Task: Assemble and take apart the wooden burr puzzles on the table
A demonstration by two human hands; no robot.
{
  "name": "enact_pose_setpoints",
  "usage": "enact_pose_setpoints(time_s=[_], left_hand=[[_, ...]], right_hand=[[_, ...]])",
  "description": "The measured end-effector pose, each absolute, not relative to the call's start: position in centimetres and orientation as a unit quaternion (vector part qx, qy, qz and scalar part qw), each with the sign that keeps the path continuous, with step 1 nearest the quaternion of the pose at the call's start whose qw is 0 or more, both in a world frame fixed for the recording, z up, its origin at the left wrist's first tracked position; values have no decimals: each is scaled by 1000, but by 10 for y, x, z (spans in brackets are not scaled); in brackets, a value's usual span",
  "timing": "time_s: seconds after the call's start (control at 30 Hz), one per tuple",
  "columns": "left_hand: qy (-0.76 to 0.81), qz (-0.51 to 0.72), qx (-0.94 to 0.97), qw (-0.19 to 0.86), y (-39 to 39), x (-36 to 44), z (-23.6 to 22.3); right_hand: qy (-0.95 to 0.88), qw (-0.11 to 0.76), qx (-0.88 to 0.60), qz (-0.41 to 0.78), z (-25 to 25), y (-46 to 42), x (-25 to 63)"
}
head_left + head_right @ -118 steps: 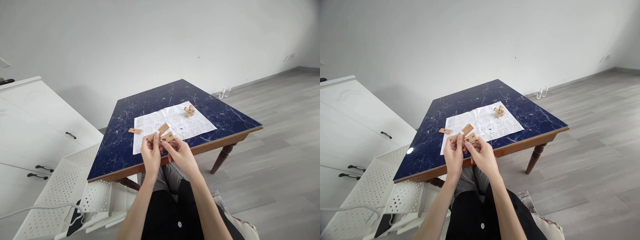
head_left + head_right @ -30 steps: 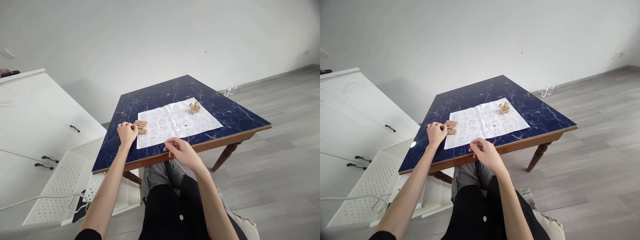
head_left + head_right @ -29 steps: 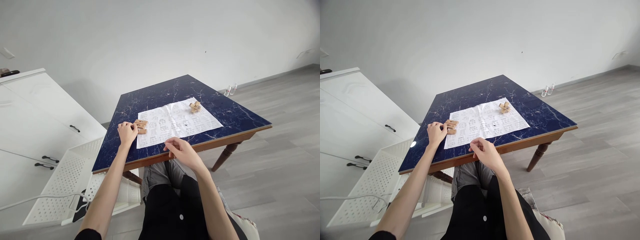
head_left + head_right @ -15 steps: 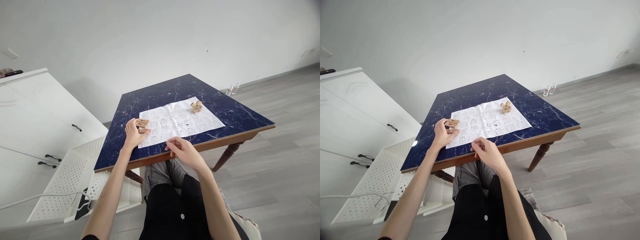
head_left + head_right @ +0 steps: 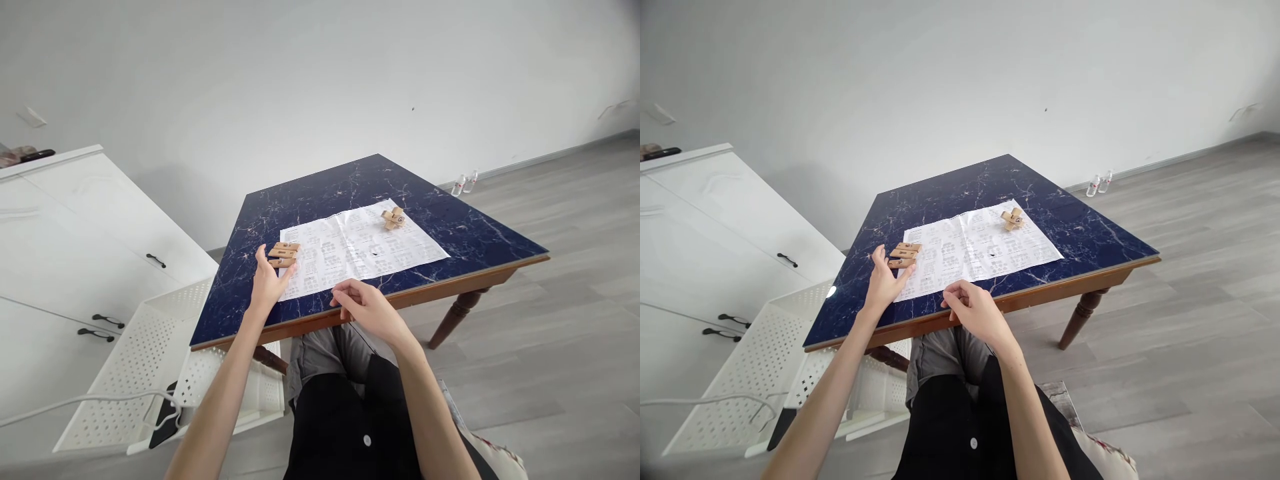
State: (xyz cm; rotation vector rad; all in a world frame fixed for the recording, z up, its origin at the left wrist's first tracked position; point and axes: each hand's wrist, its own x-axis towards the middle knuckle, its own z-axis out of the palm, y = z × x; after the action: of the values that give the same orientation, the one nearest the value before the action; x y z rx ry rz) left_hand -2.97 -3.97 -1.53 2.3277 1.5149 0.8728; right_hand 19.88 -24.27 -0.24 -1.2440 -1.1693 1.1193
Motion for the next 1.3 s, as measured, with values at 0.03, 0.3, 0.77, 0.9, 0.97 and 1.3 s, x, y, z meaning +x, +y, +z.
enact_pose_setpoints(time_s=[0.03, 0.3, 0.77, 0.9, 0.97, 1.3], left_hand=[[511, 296, 798, 121, -37, -29, -15], [487, 274, 815, 155, -7, -19, -11], [500, 283, 799, 175, -50, -40, -12], [501, 296, 793, 179, -73, -52, -14], [500, 302, 792, 181, -78, -55, -14], [486, 313, 796, 179, -80, -60, -18]], right_hand=[[-488, 522, -519, 469, -2, -243, 199], [-479, 524, -515, 480, 0, -243, 201], [-476, 547, -522, 449, -1, -244, 201], [-460, 574, -565, 374, 1, -247, 203], [-452, 570, -617, 298, 3, -244, 213], [-361, 405, -839, 33, 8, -164, 316]])
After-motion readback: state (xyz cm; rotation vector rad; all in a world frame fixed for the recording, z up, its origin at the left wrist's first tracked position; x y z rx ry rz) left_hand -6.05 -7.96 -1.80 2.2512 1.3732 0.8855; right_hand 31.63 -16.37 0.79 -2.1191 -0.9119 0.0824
